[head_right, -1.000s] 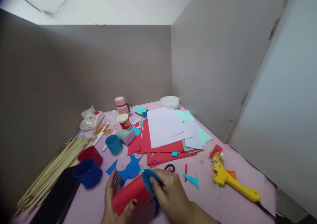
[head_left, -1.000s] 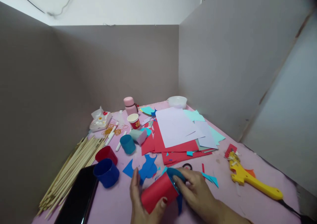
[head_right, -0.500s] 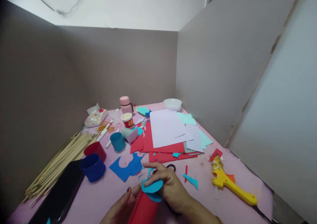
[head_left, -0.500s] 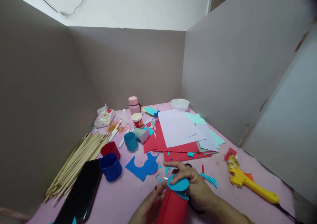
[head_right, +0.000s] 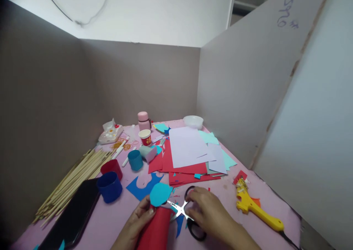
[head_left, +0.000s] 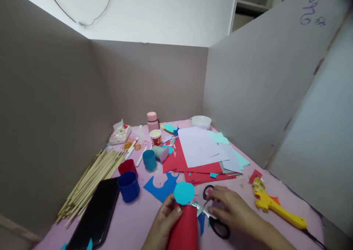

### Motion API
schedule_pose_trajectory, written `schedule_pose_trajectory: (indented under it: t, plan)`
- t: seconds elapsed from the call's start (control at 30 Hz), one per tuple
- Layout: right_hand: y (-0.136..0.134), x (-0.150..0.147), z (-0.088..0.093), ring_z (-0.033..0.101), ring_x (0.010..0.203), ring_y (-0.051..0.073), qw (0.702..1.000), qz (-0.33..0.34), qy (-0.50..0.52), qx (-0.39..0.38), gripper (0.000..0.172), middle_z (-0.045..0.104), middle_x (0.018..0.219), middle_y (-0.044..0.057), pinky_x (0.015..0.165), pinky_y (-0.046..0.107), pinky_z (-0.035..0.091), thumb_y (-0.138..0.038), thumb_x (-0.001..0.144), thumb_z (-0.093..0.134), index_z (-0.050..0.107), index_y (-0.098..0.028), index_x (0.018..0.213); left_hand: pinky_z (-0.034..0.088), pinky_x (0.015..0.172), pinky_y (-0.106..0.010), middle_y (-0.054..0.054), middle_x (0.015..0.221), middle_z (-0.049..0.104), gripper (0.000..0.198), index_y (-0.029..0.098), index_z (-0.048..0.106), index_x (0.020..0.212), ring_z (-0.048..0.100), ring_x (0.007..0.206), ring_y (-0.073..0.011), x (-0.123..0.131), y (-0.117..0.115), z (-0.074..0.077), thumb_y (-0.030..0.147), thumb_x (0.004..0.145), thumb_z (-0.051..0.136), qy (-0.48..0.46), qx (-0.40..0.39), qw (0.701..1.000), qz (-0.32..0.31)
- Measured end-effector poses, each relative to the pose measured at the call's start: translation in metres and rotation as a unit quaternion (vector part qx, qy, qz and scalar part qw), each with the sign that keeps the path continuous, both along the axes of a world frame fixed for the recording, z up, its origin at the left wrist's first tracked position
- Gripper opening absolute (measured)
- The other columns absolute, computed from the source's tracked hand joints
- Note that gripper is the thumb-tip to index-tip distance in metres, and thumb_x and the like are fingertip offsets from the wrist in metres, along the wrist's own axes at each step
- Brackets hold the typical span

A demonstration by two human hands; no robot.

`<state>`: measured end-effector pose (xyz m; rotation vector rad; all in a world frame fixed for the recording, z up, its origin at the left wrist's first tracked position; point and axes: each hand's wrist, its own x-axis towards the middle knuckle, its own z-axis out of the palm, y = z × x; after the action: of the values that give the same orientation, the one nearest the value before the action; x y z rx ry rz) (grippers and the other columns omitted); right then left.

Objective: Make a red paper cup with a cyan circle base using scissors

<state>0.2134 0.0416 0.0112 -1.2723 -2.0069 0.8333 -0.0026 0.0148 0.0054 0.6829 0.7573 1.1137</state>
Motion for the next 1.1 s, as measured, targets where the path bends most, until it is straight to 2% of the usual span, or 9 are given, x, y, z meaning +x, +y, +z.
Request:
schedule_pose_trajectory:
  t: [0.1,0.17,0.43,0.67,0.73,0.8,0.87,1.0,1.1]
  plan:
    - [-0.016,0.011,-0.001,0.059,0.090,0.027,0.972,0.015,-0.234,-0.018,0.023,0.064,0.099,0.010,0.076,0.036,0.043,-0.016,0.072,0.060,0.066,-0.019,0.094,0.048,0.074,-0.027,-0.004,0.094,0.074,0.028,0.023,0.069,0.097,0.066,0.080,-0.0183,0.002,-0.003,0.006,0.033,0.071,0.075,0.040,0.029,0.998,0.048]
    - [-0.024,0.010,-0.007,0.059,0.093,0.027,0.957,0.020,-0.290,-0.015,0.024,0.062,0.103,0.011,0.077,0.035,0.045,-0.015,0.076,0.056,0.064,-0.020,0.098,0.048,0.074,-0.027,-0.004,0.093,0.074,0.031,0.022,0.069,0.098,0.065,0.082,-0.0199,0.004,-0.005,0.010,0.035,0.071,0.075,0.070,0.047,0.994,0.075]
    - [-0.023,0.001,-0.019,0.057,0.105,0.030,0.948,0.040,-0.317,-0.010,0.044,0.066,0.110,0.011,0.089,0.038,0.042,-0.005,0.079,0.050,0.060,-0.020,0.119,0.051,0.074,-0.033,-0.007,0.098,0.074,0.038,0.021,0.068,0.100,0.066,0.087,-0.0261,-0.002,-0.001,0.006,0.038,0.067,0.077,0.121,0.067,0.985,0.100]
    - [-0.028,0.002,-0.015,0.059,0.100,0.025,0.964,0.030,-0.263,0.019,0.035,0.065,0.109,0.010,0.086,0.036,0.046,-0.007,0.079,0.048,0.063,-0.020,0.109,0.051,0.070,-0.026,-0.003,0.099,0.073,0.035,0.023,0.064,0.105,0.065,0.074,-0.0165,-0.006,-0.001,0.013,0.035,0.074,0.073,0.128,0.055,0.981,0.133]
    - [-0.026,0.003,-0.012,0.052,0.116,0.027,0.966,0.038,-0.254,0.038,0.044,0.057,0.128,0.013,0.096,0.040,0.042,-0.010,0.078,0.051,0.058,-0.020,0.120,0.051,0.068,-0.026,-0.002,0.098,0.073,0.035,0.022,0.064,0.105,0.063,0.070,-0.0146,-0.007,0.001,0.015,0.035,0.074,0.073,0.128,0.051,0.981,0.136]
    - [-0.022,0.004,-0.009,0.036,0.133,0.031,0.962,0.049,-0.264,0.038,0.061,0.040,0.147,0.014,0.108,0.048,0.030,-0.013,0.075,0.053,0.048,-0.019,0.135,0.051,0.066,-0.026,-0.003,0.098,0.073,0.036,0.021,0.063,0.105,0.062,0.068,-0.0144,-0.007,0.001,0.016,0.035,0.074,0.073,0.127,0.048,0.981,0.136]
    - [-0.018,0.005,-0.005,0.026,0.138,0.034,0.956,0.065,-0.285,0.024,0.072,0.032,0.152,0.015,0.111,0.054,0.021,-0.015,0.073,0.055,0.038,-0.017,0.143,0.052,0.069,-0.028,-0.005,0.100,0.073,0.038,0.021,0.063,0.107,0.064,0.072,-0.0163,-0.006,0.001,0.017,0.035,0.073,0.073,0.123,0.047,0.982,0.132]
    - [-0.014,0.000,0.001,0.049,0.119,0.032,0.951,0.097,-0.292,0.036,0.063,0.054,0.131,0.018,0.103,0.049,0.036,-0.013,0.074,0.050,0.046,-0.014,0.137,0.051,0.083,-0.031,-0.005,0.106,0.072,0.038,0.022,0.065,0.106,0.066,0.089,-0.0210,-0.005,0.000,0.017,0.033,0.071,0.075,0.109,0.050,0.982,0.144]
    - [-0.014,0.000,-0.002,0.056,0.106,0.032,0.951,0.102,-0.293,0.023,0.059,0.062,0.115,0.019,0.093,0.046,0.043,-0.007,0.070,0.049,0.055,-0.011,0.128,0.049,0.089,-0.035,-0.005,0.106,0.072,0.037,0.023,0.066,0.103,0.065,0.098,-0.0250,-0.006,0.002,0.016,0.034,0.069,0.076,0.094,0.056,0.982,0.155]
